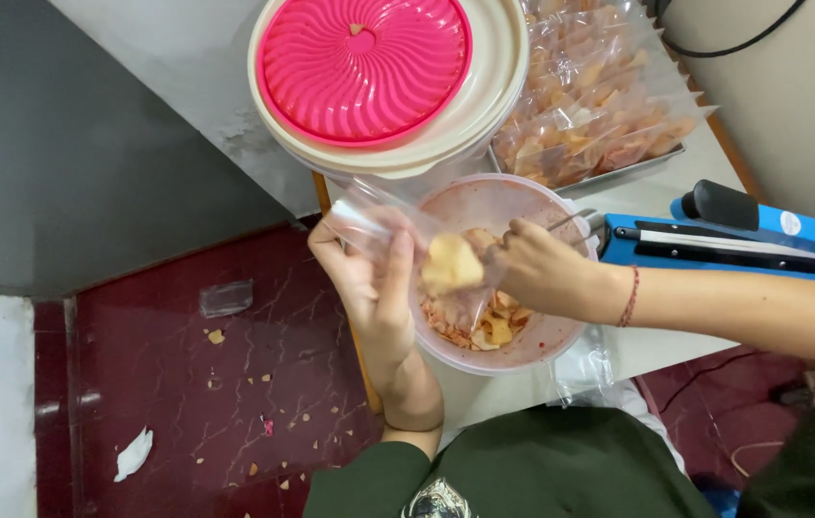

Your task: Filling small plastic bags with chips using tongs and sealing them with a manual heat sealer.

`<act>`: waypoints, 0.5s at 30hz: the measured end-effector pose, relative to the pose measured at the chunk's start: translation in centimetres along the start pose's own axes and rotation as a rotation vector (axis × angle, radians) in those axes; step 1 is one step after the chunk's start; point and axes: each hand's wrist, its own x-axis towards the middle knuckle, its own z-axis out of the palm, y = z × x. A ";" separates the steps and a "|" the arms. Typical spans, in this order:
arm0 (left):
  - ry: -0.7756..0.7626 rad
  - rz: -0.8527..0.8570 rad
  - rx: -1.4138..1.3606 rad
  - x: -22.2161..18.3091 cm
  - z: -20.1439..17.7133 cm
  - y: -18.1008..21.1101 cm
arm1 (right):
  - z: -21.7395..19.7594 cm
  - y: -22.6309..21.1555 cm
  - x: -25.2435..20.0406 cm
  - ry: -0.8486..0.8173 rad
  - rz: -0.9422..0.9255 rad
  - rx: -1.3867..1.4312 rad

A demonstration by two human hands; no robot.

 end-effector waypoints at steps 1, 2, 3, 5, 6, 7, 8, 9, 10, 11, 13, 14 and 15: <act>0.003 -0.003 0.000 0.1 0.2 0.0 | -0.5 0.2 -0.1 -0.003 -0.002 0.003; 0.039 0.027 -0.022 0.3 0.3 0.0 | -0.9 0.4 -0.2 -0.017 0.029 -0.007; 0.077 0.058 -0.043 0.4 0.5 0.0 | -1.4 0.7 -0.2 -0.030 0.056 -0.016; 0.094 0.067 -0.052 0.8 -0.1 -0.6 | -2.1 1.0 -0.2 -0.064 0.069 -0.069; 0.105 0.078 -0.062 0.9 -0.5 -0.8 | -2.5 1.1 -0.2 -0.096 0.087 -0.126; 0.115 0.080 -0.060 1.0 -0.8 -1.1 | -2.3 1.1 -0.2 -0.097 0.077 -0.124; 0.129 0.102 -0.077 1.1 -1.0 -1.3 | -2.1 1.0 -0.2 -0.126 0.077 -0.106; 0.144 0.126 -0.092 1.2 -1.2 -1.6 | -2.0 1.0 -0.1 -0.154 0.076 -0.089; 0.154 0.128 -0.089 1.0 -1.1 -1.4 | -1.8 0.7 0.1 -0.155 0.065 -0.086; 0.084 0.101 -0.127 0.8 -0.8 -1.3 | -1.7 0.5 0.4 -0.145 0.060 -0.050; 0.027 0.081 -0.161 0.2 -0.5 -1.1 | -1.0 0.3 0.6 -0.135 0.039 -0.013; 0.014 0.029 -0.172 -0.2 -0.5 -1.0 | -0.6 0.4 0.6 -0.111 -0.019 -0.044; 0.001 -0.021 -0.184 -0.6 -0.3 -1.0 | -0.1 0.5 0.6 -0.086 -0.079 -0.076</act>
